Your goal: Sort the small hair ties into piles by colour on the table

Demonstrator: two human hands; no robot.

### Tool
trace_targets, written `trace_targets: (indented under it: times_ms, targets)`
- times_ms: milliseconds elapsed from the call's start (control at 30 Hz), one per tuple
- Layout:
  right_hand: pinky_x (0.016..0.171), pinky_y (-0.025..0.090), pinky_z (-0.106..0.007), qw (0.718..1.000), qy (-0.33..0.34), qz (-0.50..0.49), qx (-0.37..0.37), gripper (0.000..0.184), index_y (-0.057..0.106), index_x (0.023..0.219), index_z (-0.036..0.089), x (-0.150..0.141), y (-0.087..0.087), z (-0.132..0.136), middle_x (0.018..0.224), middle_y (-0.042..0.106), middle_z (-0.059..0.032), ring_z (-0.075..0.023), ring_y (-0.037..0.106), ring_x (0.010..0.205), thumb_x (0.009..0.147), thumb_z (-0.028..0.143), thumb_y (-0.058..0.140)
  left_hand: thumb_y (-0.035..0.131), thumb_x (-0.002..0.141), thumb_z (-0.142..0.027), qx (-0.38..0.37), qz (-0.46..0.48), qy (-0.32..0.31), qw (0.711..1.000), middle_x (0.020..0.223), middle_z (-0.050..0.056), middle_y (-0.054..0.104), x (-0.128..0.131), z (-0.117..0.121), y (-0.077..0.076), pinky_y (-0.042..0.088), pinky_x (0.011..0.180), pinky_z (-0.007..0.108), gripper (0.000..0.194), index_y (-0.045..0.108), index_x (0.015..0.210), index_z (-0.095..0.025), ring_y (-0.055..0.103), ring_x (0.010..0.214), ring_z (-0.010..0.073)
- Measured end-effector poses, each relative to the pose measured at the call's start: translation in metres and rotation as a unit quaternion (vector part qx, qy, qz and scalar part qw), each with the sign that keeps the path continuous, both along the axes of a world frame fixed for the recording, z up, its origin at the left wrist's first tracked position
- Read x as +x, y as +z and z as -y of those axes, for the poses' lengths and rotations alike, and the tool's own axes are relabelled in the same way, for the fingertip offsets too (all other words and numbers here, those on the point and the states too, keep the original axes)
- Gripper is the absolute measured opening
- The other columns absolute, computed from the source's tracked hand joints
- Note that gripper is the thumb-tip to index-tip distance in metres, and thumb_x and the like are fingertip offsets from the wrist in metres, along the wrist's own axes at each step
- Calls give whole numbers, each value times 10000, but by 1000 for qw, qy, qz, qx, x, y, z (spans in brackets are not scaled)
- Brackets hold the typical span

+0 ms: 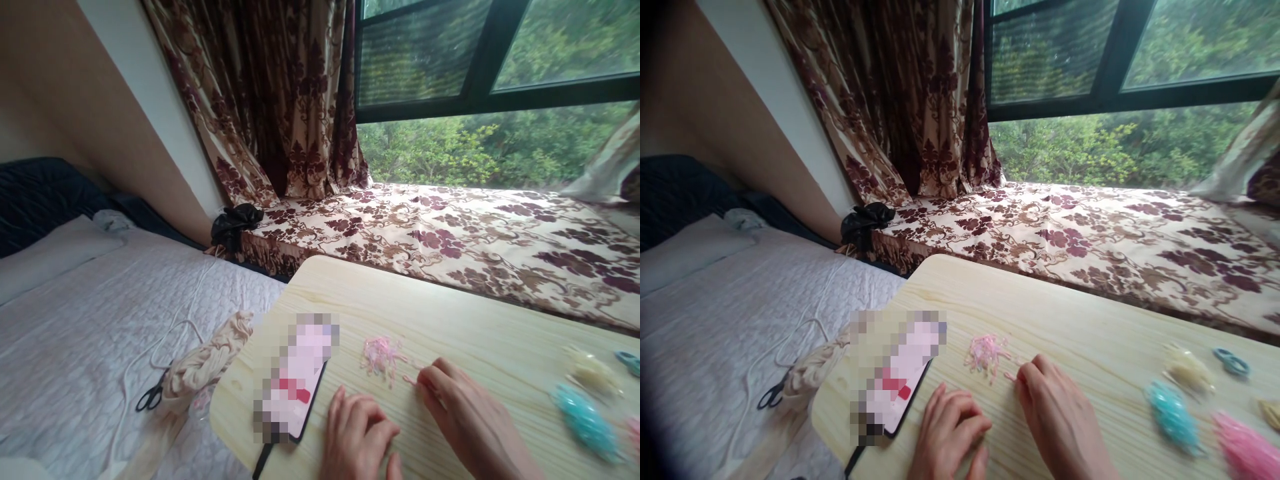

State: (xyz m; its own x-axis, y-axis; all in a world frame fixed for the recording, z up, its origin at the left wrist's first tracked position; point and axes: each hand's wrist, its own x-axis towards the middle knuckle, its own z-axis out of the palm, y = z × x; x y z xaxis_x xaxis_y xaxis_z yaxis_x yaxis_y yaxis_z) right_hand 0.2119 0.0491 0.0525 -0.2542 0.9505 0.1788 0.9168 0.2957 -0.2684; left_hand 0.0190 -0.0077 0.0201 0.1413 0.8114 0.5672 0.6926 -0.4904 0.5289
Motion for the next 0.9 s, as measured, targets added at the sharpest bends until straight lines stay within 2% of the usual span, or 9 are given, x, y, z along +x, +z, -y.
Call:
trace_targets:
  times_ms: [133, 233, 333, 433, 533, 700, 900]
  targets:
    - [550, 411, -260, 999, -6, -18, 28, 304, 545, 695, 254, -1, -3, 6, 696, 606, 2, -147, 603, 598, 969, 307, 423, 539, 698, -85, -6, 0, -5, 1000, 904, 17, 671, 1, 1, -2, 428, 1099, 489, 334, 619, 966, -267, 673, 968, 218]
    - [526, 429, -249, 996, -9, -92, -14, 333, 534, 708, 262, 1, -2, 15, 658, 609, 12, -138, 592, 551, 984, 382, 392, 541, 686, -75, 1, 0, 6, 1000, 899, 13, 665, 3, 1, -4, 431, 1098, 485, 337, 615, 955, -264, 676, 960, 216]
    - [496, 423, -254, 986, -43, -156, -33, 327, 549, 711, 268, 3, 0, 23, 596, 605, 27, -137, 551, 481, 960, 427, 409, 530, 690, -67, 3, 13, 11, 1000, 900, 21, 663, 4, 1, -4, 427, 1098, 494, 331, 619, 947, -256, 671, 953, 217]
    - [513, 427, -261, 981, -83, -174, -27, 290, 576, 696, 264, 9, 0, 26, 564, 600, 34, -137, 536, 471, 917, 404, 453, 514, 712, -74, -6, 18, 4, 1000, 908, 23, 664, 4, 2, -4, 417, 1097, 507, 320, 622, 953, -255, 663, 966, 220]
    - [495, 434, -249, 982, -75, -168, -45, 243, 604, 681, 257, 19, -2, 25, 550, 604, 35, -138, 565, 479, 866, 367, 492, 507, 721, -66, -7, 19, 0, 1000, 909, 16, 663, 3, 2, -2, 417, 1095, 505, 327, 622, 962, -256, 661, 972, 214]
    - [547, 508, -252, 973, -79, -207, -66, 216, 653, 767, 248, 28, -6, 26, 659, 691, 7, -159, 652, 572, 861, 382, 512, 506, 751, -84, -6, 19, -8, 1000, 914, 35, 658, 2, 3, 0, 433, 1086, 519, 312, 639, 984, -244, 655, 984, 222]
    - [635, 577, -247, 933, -91, -336, -94, 196, 700, 844, 248, 20, -1, 30, 772, 754, -22, -183, 715, 684, 829, 406, 585, 484, 797, -92, -27, 29, -20, 999, 932, 47, 655, 2, 5, -1, 423, 1093, 540, 302, 646, 1006, -238, 636, 1016, 229]
